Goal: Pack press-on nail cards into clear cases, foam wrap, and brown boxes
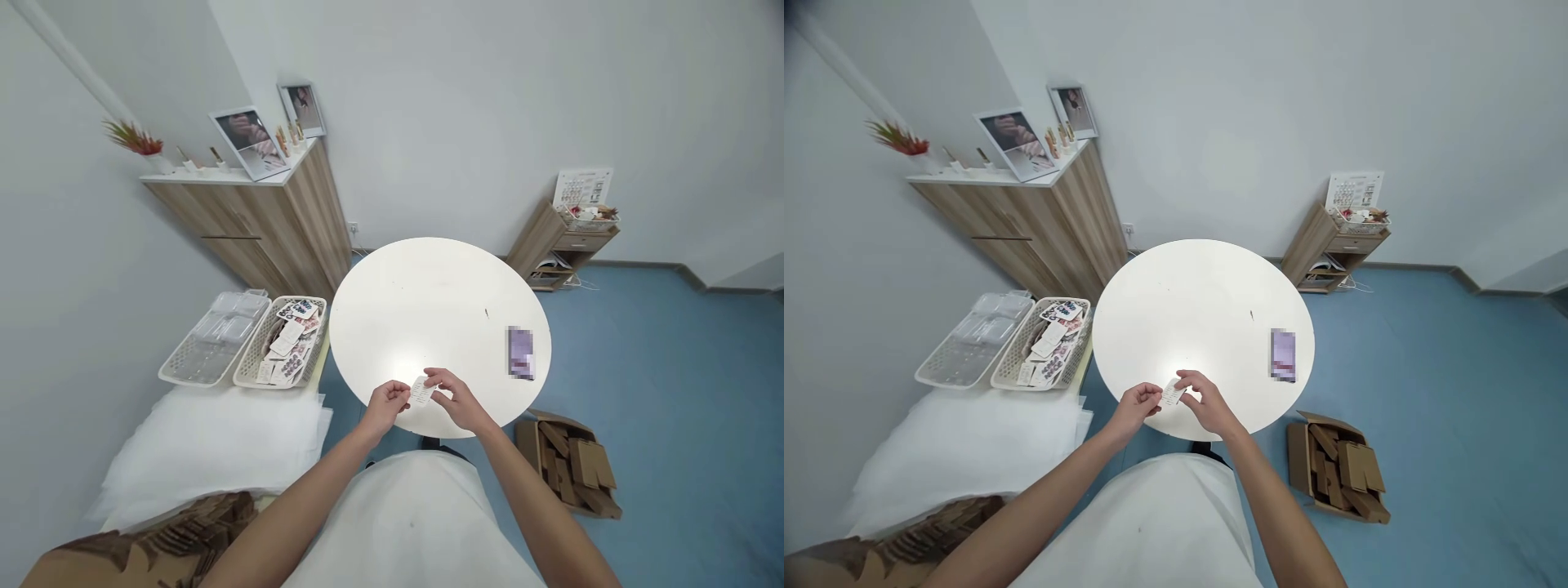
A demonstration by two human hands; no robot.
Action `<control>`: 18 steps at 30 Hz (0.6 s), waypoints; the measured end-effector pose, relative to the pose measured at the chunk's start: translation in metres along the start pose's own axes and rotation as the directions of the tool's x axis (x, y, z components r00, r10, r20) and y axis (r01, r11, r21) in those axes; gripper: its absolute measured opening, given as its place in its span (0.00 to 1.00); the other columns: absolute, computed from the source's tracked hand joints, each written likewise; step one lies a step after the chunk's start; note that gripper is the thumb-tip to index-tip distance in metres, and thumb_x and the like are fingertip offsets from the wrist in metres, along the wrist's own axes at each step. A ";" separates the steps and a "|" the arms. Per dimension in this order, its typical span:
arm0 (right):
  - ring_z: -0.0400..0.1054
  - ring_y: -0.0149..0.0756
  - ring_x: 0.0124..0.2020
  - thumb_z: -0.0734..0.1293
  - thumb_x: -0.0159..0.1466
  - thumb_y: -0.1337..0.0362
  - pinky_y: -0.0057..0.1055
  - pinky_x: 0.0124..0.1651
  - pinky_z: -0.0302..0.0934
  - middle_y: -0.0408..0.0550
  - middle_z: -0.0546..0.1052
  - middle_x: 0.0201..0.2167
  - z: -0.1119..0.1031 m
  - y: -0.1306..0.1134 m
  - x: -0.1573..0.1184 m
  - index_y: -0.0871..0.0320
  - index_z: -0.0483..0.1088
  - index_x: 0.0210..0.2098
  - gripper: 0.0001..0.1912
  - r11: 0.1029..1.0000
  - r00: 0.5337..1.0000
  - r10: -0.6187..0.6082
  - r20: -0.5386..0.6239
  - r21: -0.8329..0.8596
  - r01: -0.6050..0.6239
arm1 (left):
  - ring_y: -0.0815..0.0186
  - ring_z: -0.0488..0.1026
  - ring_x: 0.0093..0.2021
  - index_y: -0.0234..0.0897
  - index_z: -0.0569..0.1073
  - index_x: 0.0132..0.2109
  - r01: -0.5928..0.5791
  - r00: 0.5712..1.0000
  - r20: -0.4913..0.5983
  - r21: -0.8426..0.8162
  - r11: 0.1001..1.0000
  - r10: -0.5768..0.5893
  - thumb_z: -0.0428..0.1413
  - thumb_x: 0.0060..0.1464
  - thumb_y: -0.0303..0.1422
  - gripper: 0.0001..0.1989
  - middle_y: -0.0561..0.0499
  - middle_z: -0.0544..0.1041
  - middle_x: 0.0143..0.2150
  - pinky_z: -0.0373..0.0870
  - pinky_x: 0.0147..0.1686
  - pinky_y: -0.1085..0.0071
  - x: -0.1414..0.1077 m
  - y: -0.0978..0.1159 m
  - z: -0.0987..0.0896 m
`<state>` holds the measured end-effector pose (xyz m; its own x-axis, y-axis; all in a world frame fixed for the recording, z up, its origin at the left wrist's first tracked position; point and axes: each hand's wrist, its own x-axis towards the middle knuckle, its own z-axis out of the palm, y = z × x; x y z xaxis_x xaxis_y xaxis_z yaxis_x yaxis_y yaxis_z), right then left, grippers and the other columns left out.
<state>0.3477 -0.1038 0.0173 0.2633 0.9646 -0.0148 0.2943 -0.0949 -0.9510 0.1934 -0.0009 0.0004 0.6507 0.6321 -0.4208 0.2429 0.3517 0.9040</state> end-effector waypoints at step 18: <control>0.65 0.39 0.43 0.61 0.60 0.63 0.41 0.46 0.59 0.50 0.71 0.43 -0.068 0.027 0.022 0.52 0.62 0.49 0.17 0.944 0.988 -0.146 0.056 -0.290 0.156 | 0.65 0.71 0.33 0.38 0.75 0.34 -0.188 0.976 0.000 0.516 0.836 0.219 0.51 0.52 0.40 0.13 0.48 0.76 0.32 0.67 0.32 0.70 0.025 0.032 0.070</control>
<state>0.4239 -0.1024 0.0125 0.1658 0.9803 0.1069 0.5855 -0.0106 -0.8106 0.2681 -0.0224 0.0240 0.6878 0.6942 -0.2122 0.4520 -0.1808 0.8735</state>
